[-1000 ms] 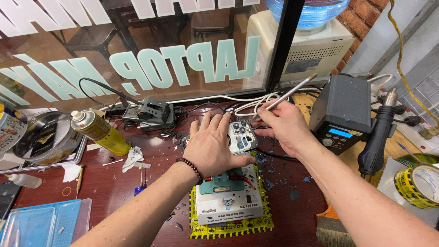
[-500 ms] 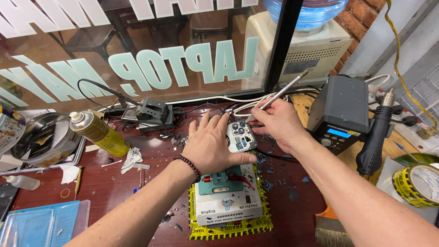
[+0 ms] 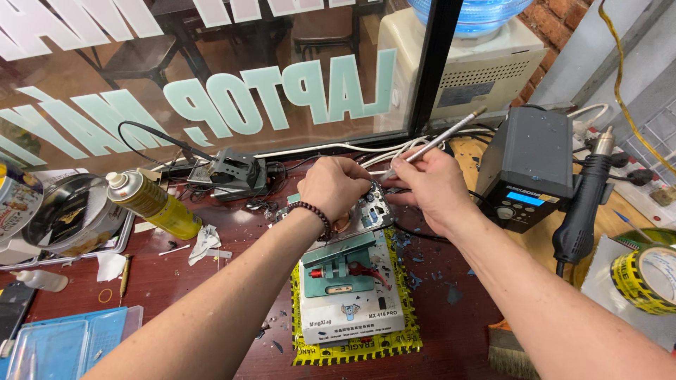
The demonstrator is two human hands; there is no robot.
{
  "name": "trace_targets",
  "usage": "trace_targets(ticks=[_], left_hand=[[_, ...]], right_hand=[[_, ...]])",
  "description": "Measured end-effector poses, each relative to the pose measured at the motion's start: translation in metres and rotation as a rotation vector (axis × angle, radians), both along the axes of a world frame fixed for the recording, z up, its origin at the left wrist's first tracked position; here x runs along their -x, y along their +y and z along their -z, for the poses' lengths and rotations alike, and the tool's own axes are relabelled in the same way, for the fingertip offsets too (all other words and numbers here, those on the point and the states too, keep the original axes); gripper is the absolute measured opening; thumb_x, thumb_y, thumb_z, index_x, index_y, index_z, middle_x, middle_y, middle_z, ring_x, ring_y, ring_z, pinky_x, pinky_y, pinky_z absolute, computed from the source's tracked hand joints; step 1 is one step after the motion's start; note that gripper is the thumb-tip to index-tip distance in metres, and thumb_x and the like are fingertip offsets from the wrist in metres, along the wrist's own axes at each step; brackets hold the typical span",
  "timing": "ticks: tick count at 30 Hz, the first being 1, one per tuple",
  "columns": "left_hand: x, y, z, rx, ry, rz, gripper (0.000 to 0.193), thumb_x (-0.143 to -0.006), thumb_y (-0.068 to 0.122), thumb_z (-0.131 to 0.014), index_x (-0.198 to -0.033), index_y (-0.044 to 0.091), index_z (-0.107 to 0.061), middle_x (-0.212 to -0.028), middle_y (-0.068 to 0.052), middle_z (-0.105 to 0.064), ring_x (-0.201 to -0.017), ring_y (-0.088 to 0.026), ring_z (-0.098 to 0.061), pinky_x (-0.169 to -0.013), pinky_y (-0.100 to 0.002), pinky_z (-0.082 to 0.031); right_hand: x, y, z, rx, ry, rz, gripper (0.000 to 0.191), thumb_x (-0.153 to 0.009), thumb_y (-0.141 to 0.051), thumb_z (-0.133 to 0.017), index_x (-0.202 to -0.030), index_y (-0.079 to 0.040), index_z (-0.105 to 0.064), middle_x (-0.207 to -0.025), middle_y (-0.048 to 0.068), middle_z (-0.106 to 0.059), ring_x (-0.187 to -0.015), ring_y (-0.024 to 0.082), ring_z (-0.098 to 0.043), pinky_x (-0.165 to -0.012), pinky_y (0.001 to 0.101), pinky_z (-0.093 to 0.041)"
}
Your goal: The person works on a disassembled electronic device mounted on a workbench. They use a soldering iron to heat and remove small components, then use a brush to sweep away debris. They continue to use the soldering iron and a blue-handled screwdriver to adjust and remove parts from the device.
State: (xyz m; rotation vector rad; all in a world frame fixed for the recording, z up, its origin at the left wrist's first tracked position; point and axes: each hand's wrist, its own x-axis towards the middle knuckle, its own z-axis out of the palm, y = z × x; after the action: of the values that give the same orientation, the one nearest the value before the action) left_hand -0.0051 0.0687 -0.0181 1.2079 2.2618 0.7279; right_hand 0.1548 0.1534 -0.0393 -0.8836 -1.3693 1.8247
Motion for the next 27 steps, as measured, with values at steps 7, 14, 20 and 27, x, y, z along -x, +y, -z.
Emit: trace_targets(ticks=[7,14,20,27], left_hand=[[0.006,0.002,-0.005,0.043,-0.054,0.019,0.022,-0.075,0.032,-0.079,-0.095,0.028,-0.085,-0.093,0.002,-0.081,-0.088,-0.014,-0.076,-0.087,-0.033,-0.056],[0.007,0.001,-0.004,0.055,-0.047,0.019,0.022,-0.076,0.034,-0.079,-0.096,0.027,-0.085,-0.093,0.001,-0.081,-0.088,-0.015,-0.076,-0.088,-0.033,-0.056],[0.009,0.001,-0.003,0.068,-0.067,0.001,0.023,-0.076,0.034,-0.081,-0.098,0.027,-0.084,-0.093,0.000,-0.081,-0.088,-0.016,-0.077,-0.087,-0.033,-0.057],[0.009,0.001,0.000,0.062,-0.069,-0.009,0.023,-0.075,0.034,-0.081,-0.097,0.027,-0.084,-0.093,0.001,-0.081,-0.089,-0.015,-0.077,-0.087,-0.033,-0.057]], right_hand=[[0.007,-0.012,-0.008,-0.103,-0.124,0.045,0.012,-0.096,-0.011,-0.065,-0.105,-0.003,-0.063,-0.096,0.008,-0.073,-0.085,0.017,-0.072,-0.061,0.0296,-0.062],[0.009,-0.013,-0.001,-0.141,-0.116,0.034,0.011,-0.095,-0.009,-0.066,-0.103,-0.002,-0.062,-0.094,0.008,-0.073,-0.084,0.015,-0.072,-0.062,0.0301,-0.063],[0.003,-0.008,0.003,-0.037,-0.031,0.001,0.010,-0.097,-0.010,-0.063,-0.104,-0.003,-0.060,-0.096,0.007,-0.070,-0.085,0.015,-0.071,-0.063,0.0309,-0.063],[0.008,-0.018,0.003,-0.106,-0.085,0.069,0.011,-0.096,-0.009,-0.065,-0.105,-0.004,-0.062,-0.097,0.006,-0.073,-0.086,0.015,-0.072,-0.061,0.0283,-0.060]])
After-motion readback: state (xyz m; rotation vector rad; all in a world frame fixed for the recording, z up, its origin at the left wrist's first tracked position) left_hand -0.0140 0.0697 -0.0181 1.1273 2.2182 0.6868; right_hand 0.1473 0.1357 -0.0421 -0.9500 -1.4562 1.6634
